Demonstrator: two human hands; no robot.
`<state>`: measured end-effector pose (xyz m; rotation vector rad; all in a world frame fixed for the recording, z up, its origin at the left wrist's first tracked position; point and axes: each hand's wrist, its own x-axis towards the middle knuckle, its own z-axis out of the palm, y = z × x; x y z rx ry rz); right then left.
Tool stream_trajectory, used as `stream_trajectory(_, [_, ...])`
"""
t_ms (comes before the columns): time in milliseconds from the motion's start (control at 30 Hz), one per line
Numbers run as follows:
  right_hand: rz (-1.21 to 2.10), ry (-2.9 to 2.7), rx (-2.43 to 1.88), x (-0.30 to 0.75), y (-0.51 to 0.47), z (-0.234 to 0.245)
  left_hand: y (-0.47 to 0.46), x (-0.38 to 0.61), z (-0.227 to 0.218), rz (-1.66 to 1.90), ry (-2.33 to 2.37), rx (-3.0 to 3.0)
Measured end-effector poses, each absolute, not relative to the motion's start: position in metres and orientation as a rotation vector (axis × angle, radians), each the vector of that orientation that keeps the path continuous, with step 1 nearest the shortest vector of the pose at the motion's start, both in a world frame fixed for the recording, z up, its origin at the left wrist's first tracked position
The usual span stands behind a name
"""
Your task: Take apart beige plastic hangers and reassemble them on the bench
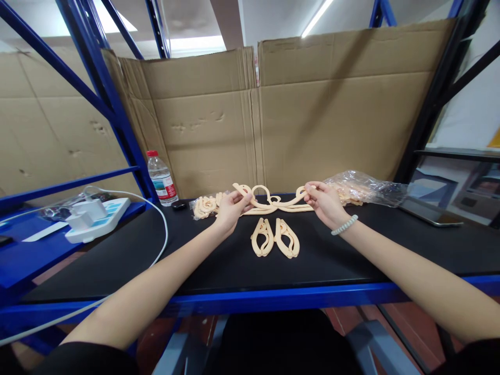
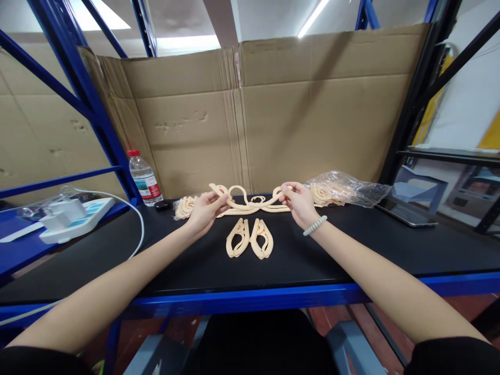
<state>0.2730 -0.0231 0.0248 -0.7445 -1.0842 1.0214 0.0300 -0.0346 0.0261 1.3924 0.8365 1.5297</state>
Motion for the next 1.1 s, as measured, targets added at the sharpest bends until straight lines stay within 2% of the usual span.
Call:
stream_trajectory(267, [0.962,-1.049,-0.636,0.263,-0.039,0.033,-0.048,0.041,0.027,1.374,0.854,1.498])
stream_trajectory(433, [0.992,-1.269,-0.640,0.253,-0.050,0.032,-0.054,0.045,0.027,1.314,0.855,1.583])
stream_trajectory(667, [0.865,-1.651,-0.695,0.242,-0.062,0.026,-0.056,0.047,0.027,1.315,0.837,1.650])
stream_trajectory(1100, [0.739,-1.666,-0.798,0.245,-0.060,0.022,-0.060,0.050,0.027,1.343,0.775,1.825])
